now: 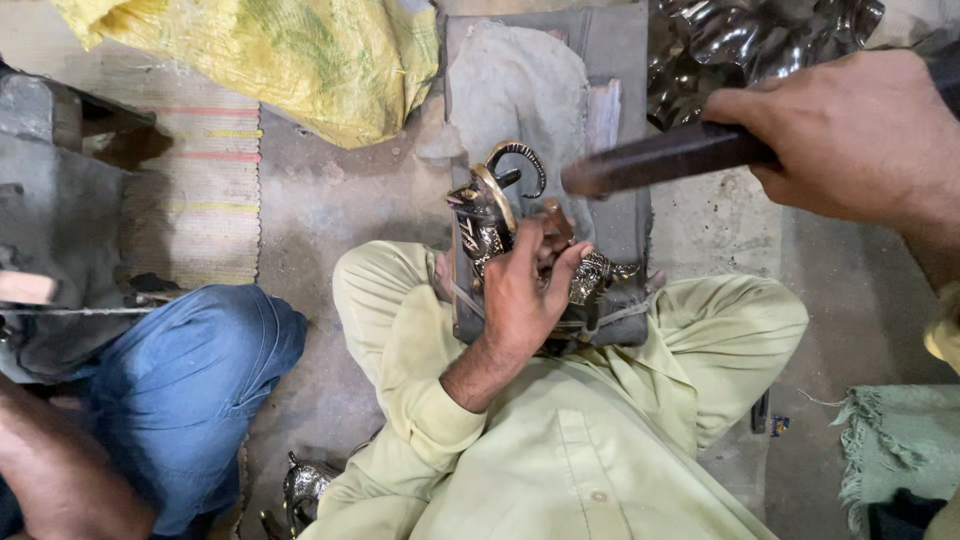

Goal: The person sits cross-legged on the floor and uses a hammer and chisel to shape a metal goat figurine. They repeatedly strike the chisel against the figurine's body and legs, repositioning the object to access different areas.

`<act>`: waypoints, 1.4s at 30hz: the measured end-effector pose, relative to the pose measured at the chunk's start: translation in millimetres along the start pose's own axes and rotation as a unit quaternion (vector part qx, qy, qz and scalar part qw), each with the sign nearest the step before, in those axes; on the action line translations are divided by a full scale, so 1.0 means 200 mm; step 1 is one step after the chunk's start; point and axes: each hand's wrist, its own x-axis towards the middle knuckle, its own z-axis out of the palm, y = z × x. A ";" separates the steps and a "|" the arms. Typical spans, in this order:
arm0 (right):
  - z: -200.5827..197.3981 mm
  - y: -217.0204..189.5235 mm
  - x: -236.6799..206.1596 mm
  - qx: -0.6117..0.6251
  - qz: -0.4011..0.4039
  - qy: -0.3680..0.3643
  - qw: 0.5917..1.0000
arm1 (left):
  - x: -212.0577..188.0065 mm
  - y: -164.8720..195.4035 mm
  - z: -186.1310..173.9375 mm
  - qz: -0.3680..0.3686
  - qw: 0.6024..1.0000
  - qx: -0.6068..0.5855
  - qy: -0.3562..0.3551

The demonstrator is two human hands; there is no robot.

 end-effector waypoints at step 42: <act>-0.02 0.03 0.00 0.058 0.061 -0.008 0.996 | 0.05 0.01 0.01 -0.064 0.988 0.075 -0.120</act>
